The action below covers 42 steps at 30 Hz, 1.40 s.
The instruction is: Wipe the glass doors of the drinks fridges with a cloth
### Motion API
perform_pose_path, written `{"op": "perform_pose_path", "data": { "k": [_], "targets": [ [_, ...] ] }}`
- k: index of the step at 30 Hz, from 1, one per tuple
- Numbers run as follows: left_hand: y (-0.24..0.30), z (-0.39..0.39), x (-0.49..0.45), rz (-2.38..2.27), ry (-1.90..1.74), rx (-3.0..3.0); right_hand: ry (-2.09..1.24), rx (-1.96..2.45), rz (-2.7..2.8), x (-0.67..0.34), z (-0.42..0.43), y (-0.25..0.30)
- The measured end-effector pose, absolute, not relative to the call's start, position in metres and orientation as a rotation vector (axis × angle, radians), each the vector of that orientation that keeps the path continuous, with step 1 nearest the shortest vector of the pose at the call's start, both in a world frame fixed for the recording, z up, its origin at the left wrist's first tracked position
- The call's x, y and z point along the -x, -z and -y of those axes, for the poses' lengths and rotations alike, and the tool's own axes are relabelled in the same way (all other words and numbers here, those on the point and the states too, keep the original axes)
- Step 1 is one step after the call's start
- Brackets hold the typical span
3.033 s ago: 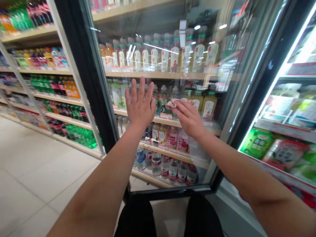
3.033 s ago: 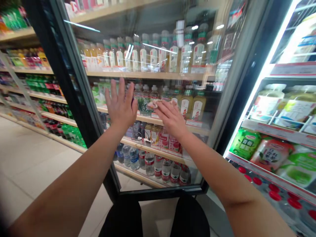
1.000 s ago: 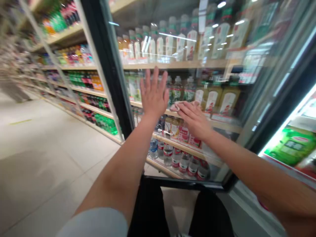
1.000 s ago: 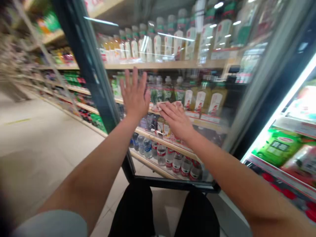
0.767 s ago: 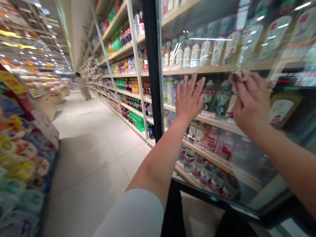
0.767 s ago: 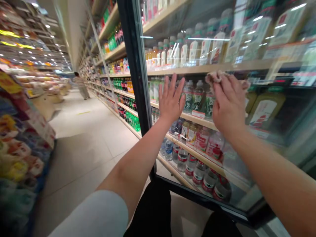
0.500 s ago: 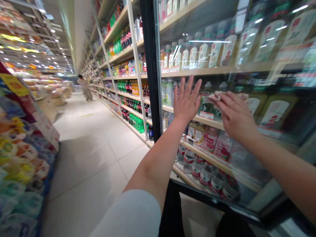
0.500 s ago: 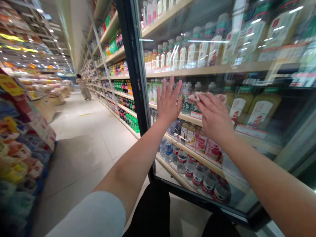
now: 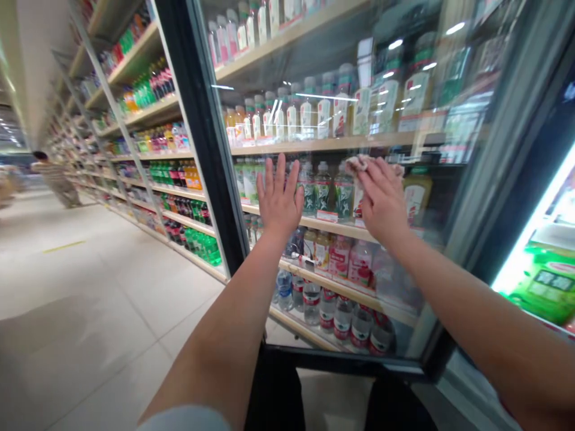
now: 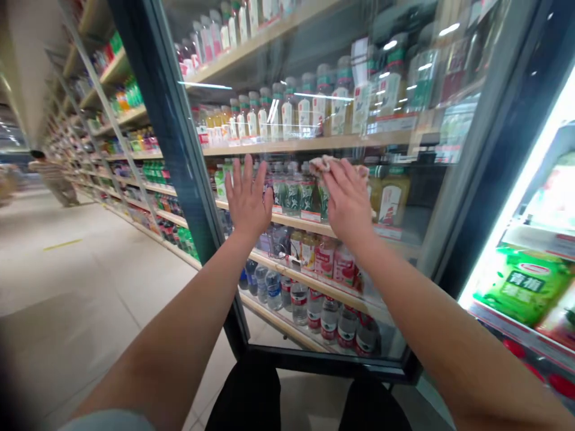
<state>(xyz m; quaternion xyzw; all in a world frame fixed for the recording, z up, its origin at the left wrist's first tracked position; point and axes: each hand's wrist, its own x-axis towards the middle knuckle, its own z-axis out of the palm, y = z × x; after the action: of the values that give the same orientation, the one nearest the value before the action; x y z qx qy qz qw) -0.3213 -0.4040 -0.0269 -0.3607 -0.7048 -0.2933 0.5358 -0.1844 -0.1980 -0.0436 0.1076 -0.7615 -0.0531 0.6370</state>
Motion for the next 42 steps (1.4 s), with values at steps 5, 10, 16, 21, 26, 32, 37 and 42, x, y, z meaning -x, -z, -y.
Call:
{"op": "perform_pose_path", "data": {
  "k": [5, 10, 16, 21, 26, 32, 37, 42],
  "targets": [
    [0.028, 0.404, 0.322, 1.647, 0.701, 0.862, 0.200, -0.359, 1.791, 0.185, 0.197, 0.092],
    [0.028, 0.404, 0.324, 1.632, 0.709, 0.879, 0.434, -0.636, 1.946, 0.184, 0.193, 0.089],
    [0.029, 0.402, 0.329, 1.610, 0.722, 0.875, 0.190, -0.238, 1.672, 0.188, 0.190, 0.049],
    [0.029, 0.402, 0.330, 1.619, 0.732, 0.894, 0.377, -0.536, 1.955, 0.181, 0.196, 0.084],
    [0.028, 0.403, 0.329, 1.611, 0.746, 0.902, 0.234, -0.213, 1.694, 0.182, 0.185, 0.043],
    [0.028, 0.402, 0.330, 1.594, 0.775, 0.917, 0.329, -0.393, 1.878, 0.182, 0.193, 0.089],
    [0.027, 0.402, 0.329, 1.598, 0.791, 0.927, 0.361, -0.423, 1.935, 0.175, 0.183, 0.058],
    [0.027, 0.402, 0.329, 1.603, 0.785, 0.919, 0.225, -0.211, 1.752, 0.179, 0.182, 0.038]
  ]
}}
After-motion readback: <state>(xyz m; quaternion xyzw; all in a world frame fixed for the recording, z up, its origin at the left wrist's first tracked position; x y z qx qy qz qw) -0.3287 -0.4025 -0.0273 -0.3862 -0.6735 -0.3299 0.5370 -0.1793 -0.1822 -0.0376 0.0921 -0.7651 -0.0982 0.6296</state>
